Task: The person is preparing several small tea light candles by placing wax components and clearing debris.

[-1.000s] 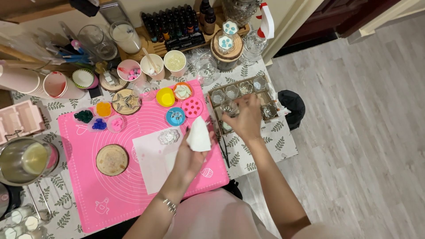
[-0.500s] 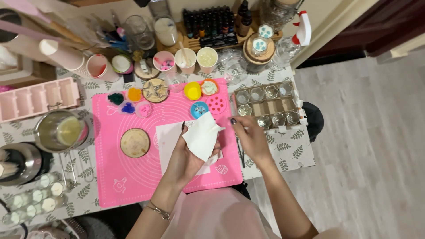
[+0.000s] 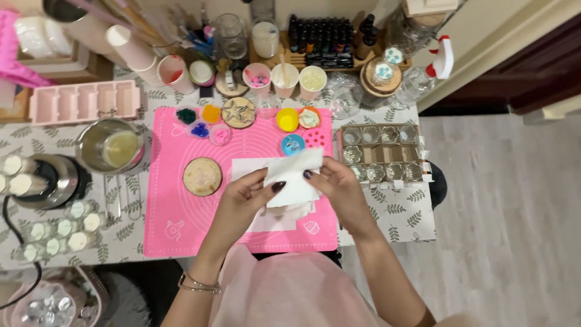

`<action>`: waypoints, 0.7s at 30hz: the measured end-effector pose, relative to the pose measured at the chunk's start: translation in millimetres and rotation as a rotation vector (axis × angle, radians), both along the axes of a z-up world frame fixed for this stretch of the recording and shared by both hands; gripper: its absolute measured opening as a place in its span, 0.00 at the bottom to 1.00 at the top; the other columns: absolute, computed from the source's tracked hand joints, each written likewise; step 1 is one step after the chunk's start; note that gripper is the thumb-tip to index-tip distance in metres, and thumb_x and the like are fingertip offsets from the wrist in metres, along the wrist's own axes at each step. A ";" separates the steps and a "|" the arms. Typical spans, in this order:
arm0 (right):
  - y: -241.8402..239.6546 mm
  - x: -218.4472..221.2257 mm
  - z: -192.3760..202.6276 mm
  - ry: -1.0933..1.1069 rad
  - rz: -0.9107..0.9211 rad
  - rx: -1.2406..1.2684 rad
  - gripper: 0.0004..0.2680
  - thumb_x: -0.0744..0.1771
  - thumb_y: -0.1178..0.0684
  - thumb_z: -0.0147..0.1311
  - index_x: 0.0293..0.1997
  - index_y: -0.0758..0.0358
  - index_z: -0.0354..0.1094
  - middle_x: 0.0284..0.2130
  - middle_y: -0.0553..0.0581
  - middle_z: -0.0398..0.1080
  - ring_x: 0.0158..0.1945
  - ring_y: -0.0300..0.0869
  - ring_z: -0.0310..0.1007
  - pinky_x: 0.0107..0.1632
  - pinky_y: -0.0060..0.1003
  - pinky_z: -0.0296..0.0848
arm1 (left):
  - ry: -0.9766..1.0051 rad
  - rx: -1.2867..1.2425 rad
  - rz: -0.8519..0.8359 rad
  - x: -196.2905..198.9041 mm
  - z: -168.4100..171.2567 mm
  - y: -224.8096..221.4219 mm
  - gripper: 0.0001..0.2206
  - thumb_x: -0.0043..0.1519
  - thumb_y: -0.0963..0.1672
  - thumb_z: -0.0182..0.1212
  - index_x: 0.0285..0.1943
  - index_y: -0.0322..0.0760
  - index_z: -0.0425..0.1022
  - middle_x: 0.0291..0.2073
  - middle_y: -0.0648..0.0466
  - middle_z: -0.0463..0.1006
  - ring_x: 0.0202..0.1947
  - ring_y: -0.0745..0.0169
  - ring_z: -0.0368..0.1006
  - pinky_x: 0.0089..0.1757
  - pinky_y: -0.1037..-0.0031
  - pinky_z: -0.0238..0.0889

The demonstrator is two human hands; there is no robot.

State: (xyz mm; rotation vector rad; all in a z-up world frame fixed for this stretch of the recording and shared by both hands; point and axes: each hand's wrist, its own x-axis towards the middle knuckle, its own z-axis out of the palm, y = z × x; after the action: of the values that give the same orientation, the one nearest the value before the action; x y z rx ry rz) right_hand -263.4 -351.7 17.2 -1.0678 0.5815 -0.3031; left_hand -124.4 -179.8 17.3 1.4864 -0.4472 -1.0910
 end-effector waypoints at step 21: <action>26.3 0.2 57.8 -0.021 0.244 -0.999 0.10 0.65 0.68 0.44 0.43 0.68 0.75 0.43 0.57 0.78 0.38 0.37 0.77 0.40 0.29 0.72 | 0.651 -0.569 -0.132 18.3 24.5 47.5 0.23 0.72 0.51 0.43 0.73 0.38 0.61 0.56 0.37 0.77 0.53 0.53 0.81 0.53 0.61 0.77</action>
State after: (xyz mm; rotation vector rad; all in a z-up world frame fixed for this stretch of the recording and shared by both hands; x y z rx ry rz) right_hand -263.2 -325.4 75.0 -2.0742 0.2502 -0.3987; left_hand -106.1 -132.2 41.8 0.5645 -0.3502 -1.3373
